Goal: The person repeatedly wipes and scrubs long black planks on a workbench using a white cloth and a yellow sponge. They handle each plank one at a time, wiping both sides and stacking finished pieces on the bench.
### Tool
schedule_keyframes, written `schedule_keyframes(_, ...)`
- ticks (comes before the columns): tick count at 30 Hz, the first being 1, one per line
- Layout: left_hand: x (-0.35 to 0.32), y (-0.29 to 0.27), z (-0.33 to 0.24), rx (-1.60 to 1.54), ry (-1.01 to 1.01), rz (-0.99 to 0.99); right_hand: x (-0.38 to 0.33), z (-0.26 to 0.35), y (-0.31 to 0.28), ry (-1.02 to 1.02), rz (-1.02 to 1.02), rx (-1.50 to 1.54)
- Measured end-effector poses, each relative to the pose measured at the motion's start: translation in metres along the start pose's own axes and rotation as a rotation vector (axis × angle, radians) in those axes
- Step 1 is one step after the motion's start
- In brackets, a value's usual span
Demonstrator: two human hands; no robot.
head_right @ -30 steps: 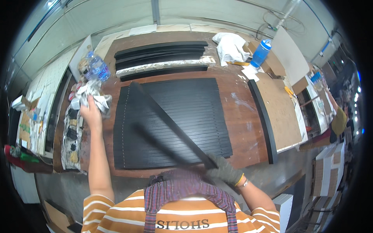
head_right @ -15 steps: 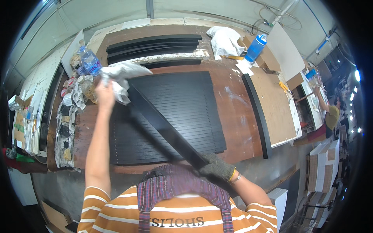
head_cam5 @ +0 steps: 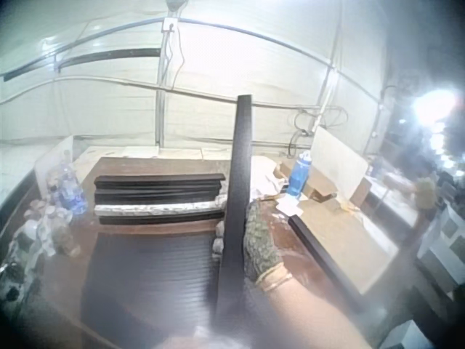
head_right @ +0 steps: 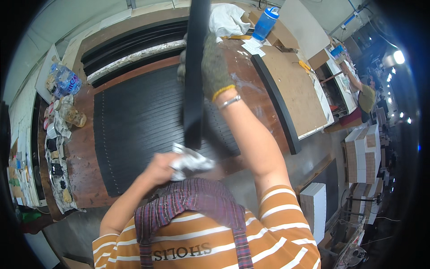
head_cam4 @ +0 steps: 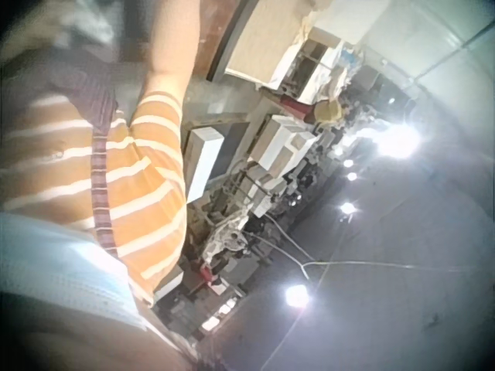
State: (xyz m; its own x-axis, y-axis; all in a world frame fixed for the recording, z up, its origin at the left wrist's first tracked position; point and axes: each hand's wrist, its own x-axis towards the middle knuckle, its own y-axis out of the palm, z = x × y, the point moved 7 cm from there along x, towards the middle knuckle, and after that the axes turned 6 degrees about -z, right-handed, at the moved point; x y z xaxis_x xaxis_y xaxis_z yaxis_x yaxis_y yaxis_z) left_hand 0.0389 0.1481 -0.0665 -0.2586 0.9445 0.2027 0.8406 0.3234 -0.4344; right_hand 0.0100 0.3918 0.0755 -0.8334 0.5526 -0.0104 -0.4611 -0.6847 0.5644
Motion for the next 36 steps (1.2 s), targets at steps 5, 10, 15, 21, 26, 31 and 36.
schedule_keyframes(5, -0.034, -0.144, 0.035, -0.013, -0.215, -0.765, 0.019, 0.008, 0.008, -0.024, -0.218, 0.015)
schedule_keyframes(10, -0.044, -0.153, 0.078, 0.304, -0.34, -0.793, 0.051, -0.04, -0.009, 0.206, -0.137, 0.169)
schedule_keyframes(15, -0.043, -0.135, 0.096, 0.599, -0.182, -0.741, 0.092, -0.06, -0.017, 0.221, -0.002, -0.279)
schedule_keyframes(21, -0.044, -0.137, 0.095, 0.549, -0.243, -0.73, 0.143, -0.089, -0.013, 0.185, 0.258, -1.137)
schedule_keyframes(26, -0.042, -0.139, 0.091, 0.559, -0.243, -0.728, 0.193, -0.12, 0.0, -0.14, 0.544, -1.53)
schedule_keyframes(31, -0.042, -0.14, 0.092, 0.545, -0.283, -0.728, 0.219, -0.154, -0.011, -0.028, 0.614, -1.814)
schedule_keyframes(36, -0.039, -0.143, 0.087, 0.544, -0.303, -0.729, 0.234, -0.162, 0.002, -0.102, 0.672, -1.823)
